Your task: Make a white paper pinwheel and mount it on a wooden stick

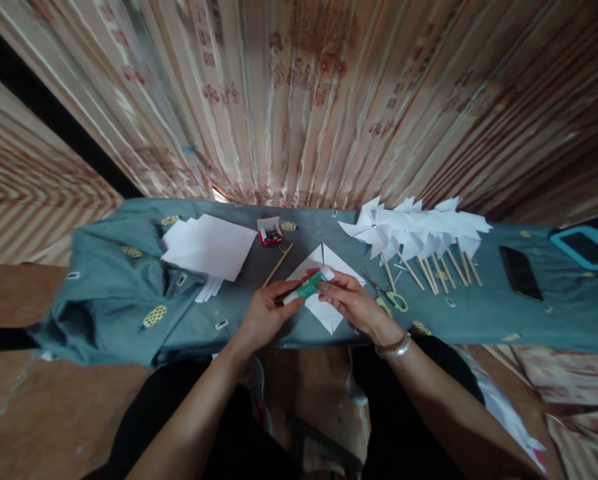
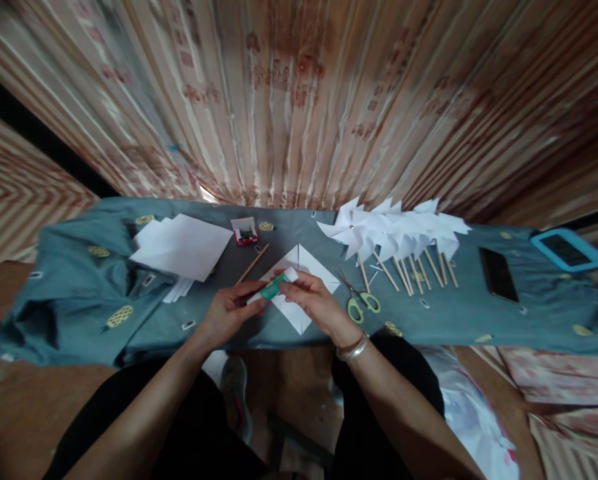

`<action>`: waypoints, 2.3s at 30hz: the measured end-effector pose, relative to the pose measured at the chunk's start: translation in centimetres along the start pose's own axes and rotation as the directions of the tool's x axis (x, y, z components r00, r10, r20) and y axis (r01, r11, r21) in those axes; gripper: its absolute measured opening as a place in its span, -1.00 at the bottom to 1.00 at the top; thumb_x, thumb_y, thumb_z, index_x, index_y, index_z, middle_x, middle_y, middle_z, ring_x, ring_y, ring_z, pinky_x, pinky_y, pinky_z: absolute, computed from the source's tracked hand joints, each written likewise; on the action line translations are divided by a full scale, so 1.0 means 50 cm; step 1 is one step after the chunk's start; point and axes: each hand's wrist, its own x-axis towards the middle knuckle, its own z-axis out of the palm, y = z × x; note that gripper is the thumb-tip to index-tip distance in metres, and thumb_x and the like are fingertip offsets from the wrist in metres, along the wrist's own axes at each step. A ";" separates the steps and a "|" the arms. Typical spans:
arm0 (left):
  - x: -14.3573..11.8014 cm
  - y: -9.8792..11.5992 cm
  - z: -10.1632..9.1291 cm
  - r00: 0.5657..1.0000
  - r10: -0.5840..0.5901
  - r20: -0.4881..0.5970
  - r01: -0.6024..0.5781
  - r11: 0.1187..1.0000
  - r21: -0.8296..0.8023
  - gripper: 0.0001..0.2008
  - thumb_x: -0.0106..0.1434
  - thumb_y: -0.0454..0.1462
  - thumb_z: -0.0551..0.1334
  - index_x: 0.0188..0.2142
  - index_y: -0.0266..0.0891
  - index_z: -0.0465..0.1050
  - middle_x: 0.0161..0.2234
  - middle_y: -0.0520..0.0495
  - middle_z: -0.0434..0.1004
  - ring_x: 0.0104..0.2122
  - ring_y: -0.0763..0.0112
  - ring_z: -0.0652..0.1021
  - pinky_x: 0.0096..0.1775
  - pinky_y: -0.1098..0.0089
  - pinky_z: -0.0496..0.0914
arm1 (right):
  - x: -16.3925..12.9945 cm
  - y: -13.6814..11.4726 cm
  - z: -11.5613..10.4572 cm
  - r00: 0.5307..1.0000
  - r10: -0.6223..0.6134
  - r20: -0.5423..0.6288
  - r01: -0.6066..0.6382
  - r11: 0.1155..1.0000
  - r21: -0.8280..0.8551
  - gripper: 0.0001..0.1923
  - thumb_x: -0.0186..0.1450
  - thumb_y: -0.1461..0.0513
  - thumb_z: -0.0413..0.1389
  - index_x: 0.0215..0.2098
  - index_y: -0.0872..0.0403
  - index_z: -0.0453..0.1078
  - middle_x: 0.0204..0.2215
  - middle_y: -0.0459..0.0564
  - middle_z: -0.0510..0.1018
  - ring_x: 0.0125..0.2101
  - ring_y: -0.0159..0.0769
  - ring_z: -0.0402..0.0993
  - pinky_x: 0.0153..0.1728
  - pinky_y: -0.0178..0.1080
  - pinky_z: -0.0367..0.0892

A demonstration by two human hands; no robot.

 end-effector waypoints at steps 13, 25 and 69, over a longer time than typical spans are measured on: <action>0.039 0.024 -0.007 0.986 0.019 -0.163 0.035 0.947 0.319 -0.56 0.05 -0.09 0.35 -0.11 -0.28 0.57 -0.17 -0.14 0.66 -0.24 0.24 0.63 -0.11 0.28 0.51 | -0.024 -0.011 -0.127 0.950 0.067 -0.306 0.051 0.930 0.363 -0.59 -0.03 0.01 0.45 -0.45 0.08 0.44 -0.57 -0.18 0.60 -0.54 -0.49 0.53 -0.45 -0.46 0.44; 0.086 -0.058 -0.118 0.949 0.289 -0.123 -0.043 0.509 0.860 -0.60 0.22 -0.28 0.08 0.00 -0.26 0.53 0.09 -0.24 0.51 0.08 0.06 0.49 0.14 0.02 0.36 | -0.048 -0.008 -0.132 0.955 0.160 -0.249 -0.033 0.893 0.449 -0.74 0.08 0.10 0.39 -0.41 0.07 0.48 -0.56 -0.14 0.61 -0.59 -0.46 0.50 -0.58 -0.46 0.40; 0.020 -0.075 0.121 0.908 0.257 0.331 -0.412 0.398 0.820 -0.58 0.26 -0.14 0.29 0.10 -0.15 0.43 0.30 -0.39 0.22 0.31 -0.14 0.21 0.20 -0.22 0.13 | 0.014 0.025 -0.113 0.865 -0.449 -0.224 0.055 0.529 -0.847 -0.58 0.23 -0.07 0.20 -0.21 0.10 0.42 -0.45 -0.03 0.58 -0.47 -0.24 0.50 -0.37 -0.19 0.37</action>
